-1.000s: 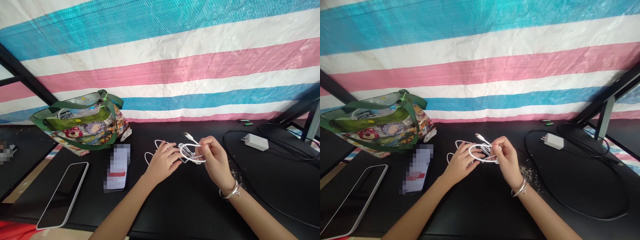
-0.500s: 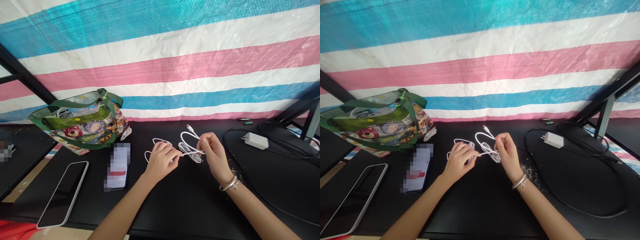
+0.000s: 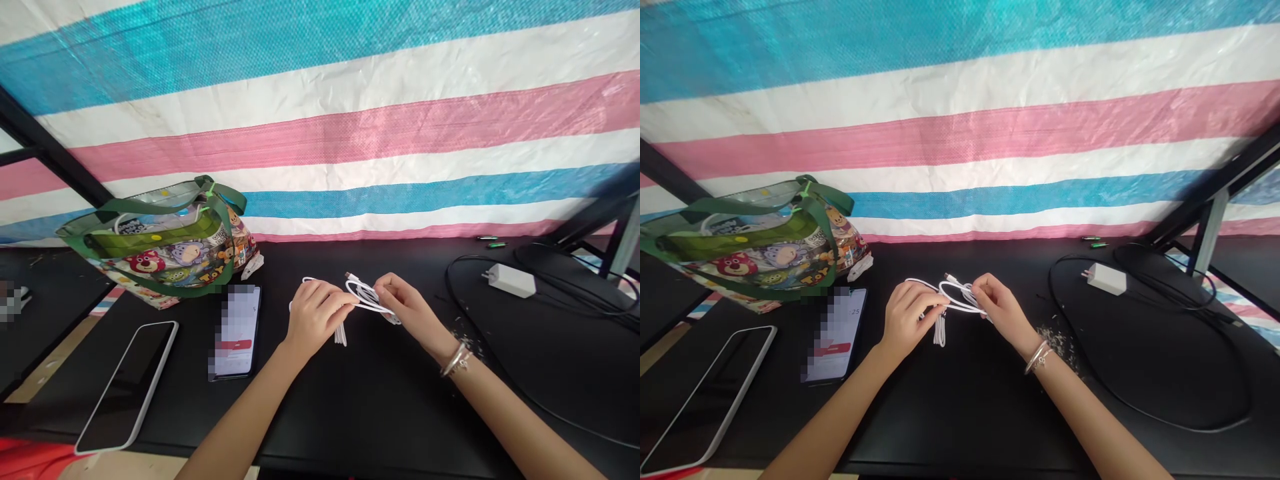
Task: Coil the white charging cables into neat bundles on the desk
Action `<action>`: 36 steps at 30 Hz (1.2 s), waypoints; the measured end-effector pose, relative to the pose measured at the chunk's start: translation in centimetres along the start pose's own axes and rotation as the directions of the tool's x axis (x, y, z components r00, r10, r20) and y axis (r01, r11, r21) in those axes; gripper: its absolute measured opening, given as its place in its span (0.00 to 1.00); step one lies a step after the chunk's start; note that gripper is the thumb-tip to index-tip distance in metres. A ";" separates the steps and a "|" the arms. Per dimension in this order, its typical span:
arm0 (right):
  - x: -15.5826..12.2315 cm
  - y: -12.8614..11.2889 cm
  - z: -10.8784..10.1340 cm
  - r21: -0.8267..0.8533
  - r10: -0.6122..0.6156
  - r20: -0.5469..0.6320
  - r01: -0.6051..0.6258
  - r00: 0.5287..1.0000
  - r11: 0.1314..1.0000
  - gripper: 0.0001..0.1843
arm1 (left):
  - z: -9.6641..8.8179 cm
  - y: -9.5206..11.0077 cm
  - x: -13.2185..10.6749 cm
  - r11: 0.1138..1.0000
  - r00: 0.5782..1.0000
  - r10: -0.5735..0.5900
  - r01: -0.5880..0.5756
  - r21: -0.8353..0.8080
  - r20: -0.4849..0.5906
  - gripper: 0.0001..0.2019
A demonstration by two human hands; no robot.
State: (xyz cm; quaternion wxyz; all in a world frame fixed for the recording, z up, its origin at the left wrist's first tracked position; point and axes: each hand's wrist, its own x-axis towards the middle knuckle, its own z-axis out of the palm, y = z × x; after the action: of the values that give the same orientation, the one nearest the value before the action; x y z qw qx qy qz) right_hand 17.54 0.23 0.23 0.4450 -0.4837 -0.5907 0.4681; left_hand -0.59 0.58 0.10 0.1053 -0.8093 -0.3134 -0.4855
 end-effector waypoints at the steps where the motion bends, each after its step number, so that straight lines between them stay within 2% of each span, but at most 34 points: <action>1: 0.0 0.0 0.0 0.001 0.007 0.022 -0.007 1.000 1.000 0.29 | 0.0 0.0 0.0 1.000 1.000 -0.001 0.001 -0.006 -0.001 0.11; 5: -0.1 -0.2 0.2 -0.002 0.016 0.107 -0.016 0.994 1.000 0.28 | -0.2 -0.3 -0.1 0.999 0.999 -0.032 0.032 -0.027 0.011 0.12; 12: -0.2 -0.2 0.2 -0.039 -0.021 0.145 0.027 0.989 0.999 0.27 | -0.4 -0.4 0.0 0.997 0.995 -0.075 0.075 0.004 0.064 0.13; 20: -0.6 -0.6 0.1 -0.112 -0.073 0.100 0.084 0.992 0.990 0.26 | -0.3 -0.4 0.0 0.988 0.986 -0.152 0.149 0.043 0.068 0.14; 26: -1.0 -1.0 -0.1 -0.134 -0.221 0.063 0.228 0.973 0.964 0.29 | -0.3 -0.5 0.0 0.972 0.972 -0.230 0.227 0.057 0.051 0.14; 30: -1.3 -1.2 0.0 -0.252 -0.326 0.049 0.327 0.944 0.911 0.29 | -0.3 -0.6 -0.1 0.966 0.967 -0.252 0.250 0.062 0.036 0.13; 33: -1.5 -1.2 0.2 -0.344 -0.359 0.026 0.345 0.933 0.873 0.30 | -0.3 -0.7 -0.1 0.969 0.970 -0.241 0.238 0.058 0.035 0.13; 36: -1.5 -1.2 0.3 -0.363 -0.363 -0.004 0.336 0.932 0.869 0.30 | -0.3 -0.7 -0.1 0.971 0.971 -0.235 0.232 0.061 0.042 0.13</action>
State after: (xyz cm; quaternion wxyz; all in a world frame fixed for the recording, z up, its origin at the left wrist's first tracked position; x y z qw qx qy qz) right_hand 17.30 -1.44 1.24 0.4480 -0.4579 -0.7270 0.2472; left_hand -1.21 0.94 0.07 0.0621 -0.7752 -0.4224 -0.4656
